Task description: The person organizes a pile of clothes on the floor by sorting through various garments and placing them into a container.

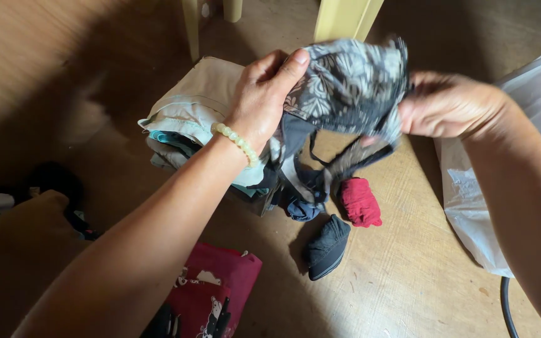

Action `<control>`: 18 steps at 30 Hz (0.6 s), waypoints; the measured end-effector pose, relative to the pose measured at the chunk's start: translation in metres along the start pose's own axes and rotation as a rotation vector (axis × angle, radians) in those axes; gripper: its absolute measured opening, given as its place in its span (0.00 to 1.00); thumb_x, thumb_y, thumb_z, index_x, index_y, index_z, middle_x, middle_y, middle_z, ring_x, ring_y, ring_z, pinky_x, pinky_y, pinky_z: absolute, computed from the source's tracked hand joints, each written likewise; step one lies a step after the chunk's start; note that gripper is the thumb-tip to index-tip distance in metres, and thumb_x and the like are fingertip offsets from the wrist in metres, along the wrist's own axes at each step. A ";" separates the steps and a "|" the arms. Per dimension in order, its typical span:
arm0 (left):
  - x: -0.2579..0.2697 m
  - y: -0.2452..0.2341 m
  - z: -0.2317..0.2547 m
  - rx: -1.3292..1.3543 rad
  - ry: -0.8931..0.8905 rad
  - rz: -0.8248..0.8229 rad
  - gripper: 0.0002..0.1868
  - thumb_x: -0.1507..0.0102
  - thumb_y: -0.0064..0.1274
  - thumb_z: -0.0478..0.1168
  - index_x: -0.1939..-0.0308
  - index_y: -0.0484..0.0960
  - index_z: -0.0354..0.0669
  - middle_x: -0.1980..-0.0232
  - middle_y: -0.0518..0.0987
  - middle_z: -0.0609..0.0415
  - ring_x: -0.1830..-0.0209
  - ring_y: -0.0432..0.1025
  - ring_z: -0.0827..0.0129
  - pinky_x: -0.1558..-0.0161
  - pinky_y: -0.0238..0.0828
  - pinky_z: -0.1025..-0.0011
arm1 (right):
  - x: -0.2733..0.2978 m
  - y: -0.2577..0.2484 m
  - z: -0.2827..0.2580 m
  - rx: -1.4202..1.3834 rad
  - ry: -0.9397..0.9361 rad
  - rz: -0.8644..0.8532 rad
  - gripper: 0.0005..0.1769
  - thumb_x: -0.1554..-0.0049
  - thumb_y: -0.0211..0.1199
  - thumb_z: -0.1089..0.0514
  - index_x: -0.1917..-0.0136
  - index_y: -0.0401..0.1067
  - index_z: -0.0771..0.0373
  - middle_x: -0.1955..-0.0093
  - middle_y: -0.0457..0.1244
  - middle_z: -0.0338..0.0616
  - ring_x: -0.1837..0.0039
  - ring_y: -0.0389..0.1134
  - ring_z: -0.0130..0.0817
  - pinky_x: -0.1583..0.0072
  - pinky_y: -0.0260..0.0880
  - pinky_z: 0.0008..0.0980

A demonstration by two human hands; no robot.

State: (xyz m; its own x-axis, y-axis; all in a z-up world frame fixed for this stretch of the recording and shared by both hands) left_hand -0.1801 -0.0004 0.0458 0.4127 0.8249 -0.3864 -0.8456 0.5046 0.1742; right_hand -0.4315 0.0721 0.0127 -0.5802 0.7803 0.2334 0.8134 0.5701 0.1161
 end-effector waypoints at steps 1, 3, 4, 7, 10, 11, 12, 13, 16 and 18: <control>0.001 -0.001 0.002 -0.002 0.003 0.003 0.19 0.27 0.55 0.50 0.65 0.80 0.39 0.67 0.74 0.65 0.65 0.65 0.81 0.61 0.65 0.76 | 0.002 0.001 -0.014 -0.124 -0.107 -0.022 0.20 0.34 0.65 0.61 0.35 0.71 0.79 0.38 0.68 0.69 0.35 0.70 0.58 0.28 0.66 0.59; 0.006 -0.001 -0.016 0.149 -0.259 -0.012 0.16 0.33 0.53 0.50 0.66 0.80 0.41 0.70 0.76 0.62 0.73 0.68 0.75 0.75 0.64 0.71 | 0.002 -0.019 -0.026 -0.049 -0.092 0.220 0.21 0.35 0.64 0.61 0.33 0.70 0.75 0.39 0.67 0.65 0.39 0.68 0.54 0.32 0.67 0.55; 0.006 -0.001 -0.015 0.148 -0.258 -0.013 0.16 0.33 0.53 0.50 0.66 0.80 0.41 0.70 0.76 0.62 0.73 0.68 0.75 0.75 0.64 0.71 | 0.005 -0.035 -0.032 0.026 -0.073 0.469 0.22 0.36 0.64 0.61 0.31 0.69 0.72 0.40 0.65 0.61 0.43 0.67 0.49 0.37 0.67 0.52; 0.005 0.001 -0.007 0.157 -0.185 -0.032 0.15 0.31 0.56 0.47 0.62 0.81 0.38 0.66 0.78 0.61 0.67 0.70 0.78 0.63 0.71 0.74 | -0.007 -0.033 -0.052 0.358 -0.062 0.697 0.24 0.44 0.65 0.61 0.34 0.70 0.60 0.40 0.70 0.46 0.39 0.70 0.32 0.35 0.66 0.31; 0.009 0.011 -0.008 0.386 -0.297 -0.086 0.10 0.32 0.55 0.43 0.59 0.80 0.37 0.64 0.80 0.57 0.69 0.72 0.74 0.67 0.70 0.71 | -0.002 -0.004 -0.076 0.966 -0.024 0.734 0.19 0.40 0.61 0.56 0.37 0.73 0.63 0.44 0.71 0.48 0.43 0.70 0.35 0.41 0.67 0.33; 0.009 0.016 -0.004 0.466 -0.297 -0.123 0.08 0.32 0.54 0.39 0.57 0.80 0.36 0.61 0.81 0.55 0.64 0.75 0.72 0.60 0.74 0.70 | -0.003 0.001 -0.081 0.967 -0.025 0.735 0.19 0.40 0.61 0.56 0.37 0.73 0.63 0.44 0.71 0.48 0.43 0.70 0.35 0.41 0.67 0.33; 0.009 0.022 -0.001 0.545 -0.299 -0.158 0.07 0.32 0.53 0.36 0.56 0.80 0.34 0.58 0.82 0.53 0.58 0.78 0.71 0.53 0.77 0.69 | -0.001 0.004 -0.091 0.929 -0.099 0.737 0.18 0.38 0.60 0.55 0.38 0.74 0.65 0.45 0.70 0.50 0.43 0.70 0.36 0.40 0.69 0.34; 0.009 0.025 0.000 0.545 -0.299 -0.157 0.07 0.32 0.53 0.36 0.56 0.80 0.34 0.58 0.82 0.53 0.58 0.78 0.71 0.53 0.77 0.69 | 0.002 0.007 -0.099 0.891 -0.172 0.739 0.17 0.37 0.60 0.54 0.40 0.74 0.67 0.46 0.70 0.51 0.42 0.70 0.37 0.39 0.70 0.35; 0.006 0.031 0.007 0.583 -0.261 -0.163 0.08 0.30 0.52 0.34 0.50 0.79 0.34 0.55 0.81 0.51 0.57 0.76 0.67 0.53 0.74 0.68 | 0.003 0.024 -0.098 0.884 -0.017 0.475 0.24 0.32 0.53 0.46 0.48 0.80 0.67 0.50 0.73 0.52 0.46 0.71 0.40 0.39 0.73 0.38; 0.007 0.039 0.016 0.654 -0.199 -0.227 0.09 0.29 0.52 0.31 0.45 0.75 0.35 0.51 0.80 0.49 0.53 0.76 0.65 0.50 0.76 0.64 | -0.006 0.049 -0.088 0.823 0.037 0.235 0.23 0.33 0.55 0.44 0.50 0.82 0.65 0.51 0.74 0.48 0.45 0.73 0.38 0.39 0.73 0.37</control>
State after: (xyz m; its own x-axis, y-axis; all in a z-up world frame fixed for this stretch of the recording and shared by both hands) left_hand -0.2047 0.0291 0.0641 0.6610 0.6807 -0.3159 -0.3813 0.6672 0.6399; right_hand -0.3841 0.0725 0.1018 -0.3876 0.9007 0.1964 0.6143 0.4112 -0.6734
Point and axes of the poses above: each hand's wrist, its own x-axis away from the middle knuckle, its own y-axis out of the palm, z = x × y, the point moved 8 cm from there along -x, towards the middle knuckle
